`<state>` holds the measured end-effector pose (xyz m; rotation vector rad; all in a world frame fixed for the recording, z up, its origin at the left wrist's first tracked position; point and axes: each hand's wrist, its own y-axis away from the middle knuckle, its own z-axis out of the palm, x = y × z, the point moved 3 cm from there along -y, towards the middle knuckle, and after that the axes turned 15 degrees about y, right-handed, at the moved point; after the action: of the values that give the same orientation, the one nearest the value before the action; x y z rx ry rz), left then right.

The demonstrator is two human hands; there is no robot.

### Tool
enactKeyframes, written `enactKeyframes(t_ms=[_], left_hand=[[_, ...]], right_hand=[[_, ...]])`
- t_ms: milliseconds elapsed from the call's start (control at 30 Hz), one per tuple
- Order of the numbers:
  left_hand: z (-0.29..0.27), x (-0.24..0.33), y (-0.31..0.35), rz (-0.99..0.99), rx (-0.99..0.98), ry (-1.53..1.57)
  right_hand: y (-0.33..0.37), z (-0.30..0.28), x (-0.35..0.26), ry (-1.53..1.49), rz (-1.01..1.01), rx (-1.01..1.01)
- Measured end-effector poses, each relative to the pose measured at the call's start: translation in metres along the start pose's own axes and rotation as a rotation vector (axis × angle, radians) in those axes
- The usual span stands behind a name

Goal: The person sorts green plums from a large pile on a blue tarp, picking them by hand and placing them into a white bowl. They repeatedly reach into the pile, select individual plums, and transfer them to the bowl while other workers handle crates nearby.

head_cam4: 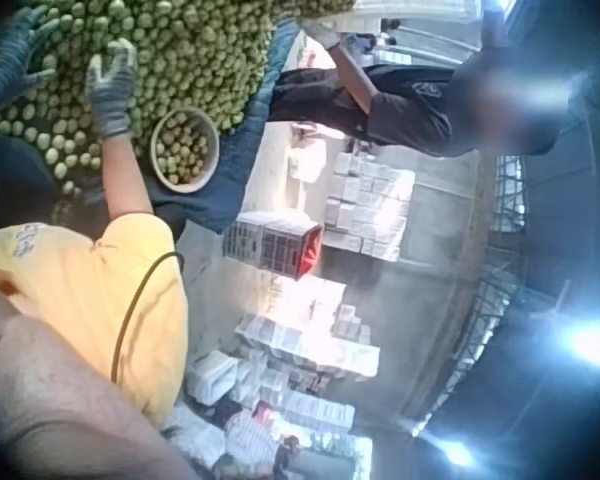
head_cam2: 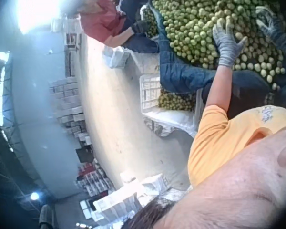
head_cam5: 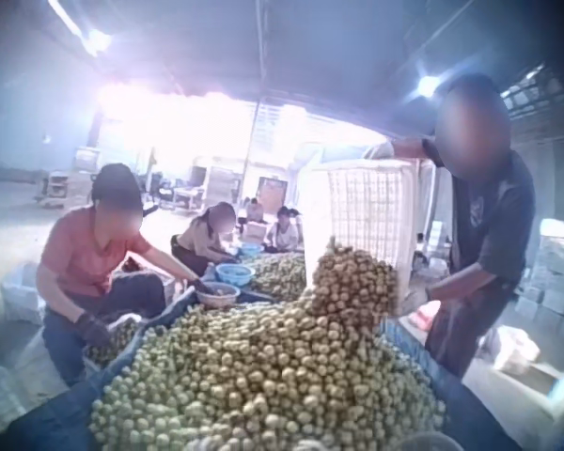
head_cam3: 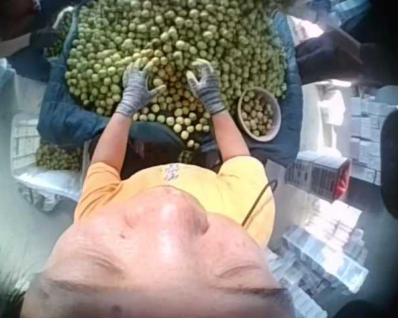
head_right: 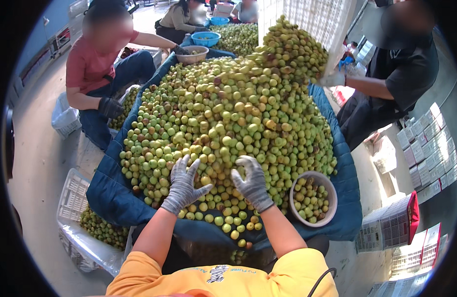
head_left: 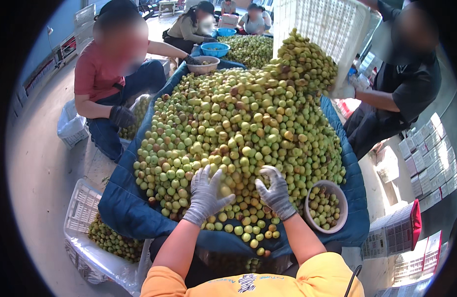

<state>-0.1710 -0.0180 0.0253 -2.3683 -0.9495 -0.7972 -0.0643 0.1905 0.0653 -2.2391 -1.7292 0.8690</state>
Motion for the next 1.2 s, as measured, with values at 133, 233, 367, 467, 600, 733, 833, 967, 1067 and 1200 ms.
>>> enactKeyframes(t_ms=[133,233,367,467,600,733,833,967,1067,1200], left_hand=[[0.022,0.011,0.003,0.066,0.01,-0.063],[0.035,0.013,0.0,0.068,0.026,-0.107],[0.044,0.005,-0.002,0.063,0.005,-0.143],[0.047,0.004,-0.002,0.04,-0.018,-0.146],[0.05,0.001,-0.002,0.053,0.0,-0.151],[0.051,0.002,-0.005,0.06,-0.002,-0.183],[0.052,0.002,-0.005,0.06,0.003,-0.177],[0.049,-0.003,-0.003,0.099,0.035,-0.138],[0.047,-0.006,-0.002,0.122,0.054,-0.11],[0.04,0.001,-0.001,0.138,0.057,-0.11]], right_hand=[[0.058,-0.001,0.037,0.349,0.085,0.121],[0.074,-0.002,0.056,0.552,0.187,0.09],[0.095,-0.019,0.082,0.706,0.169,0.116],[0.121,-0.054,0.107,0.75,0.31,0.109],[0.161,-0.084,0.133,0.844,0.569,-0.197],[0.183,-0.091,0.157,0.876,0.569,-0.466],[0.186,-0.09,0.164,0.863,0.512,-0.52],[0.18,-0.096,0.161,0.86,0.505,-0.617],[0.179,-0.101,0.164,0.851,0.511,-0.605],[0.19,-0.108,0.175,0.859,0.494,-0.52]])
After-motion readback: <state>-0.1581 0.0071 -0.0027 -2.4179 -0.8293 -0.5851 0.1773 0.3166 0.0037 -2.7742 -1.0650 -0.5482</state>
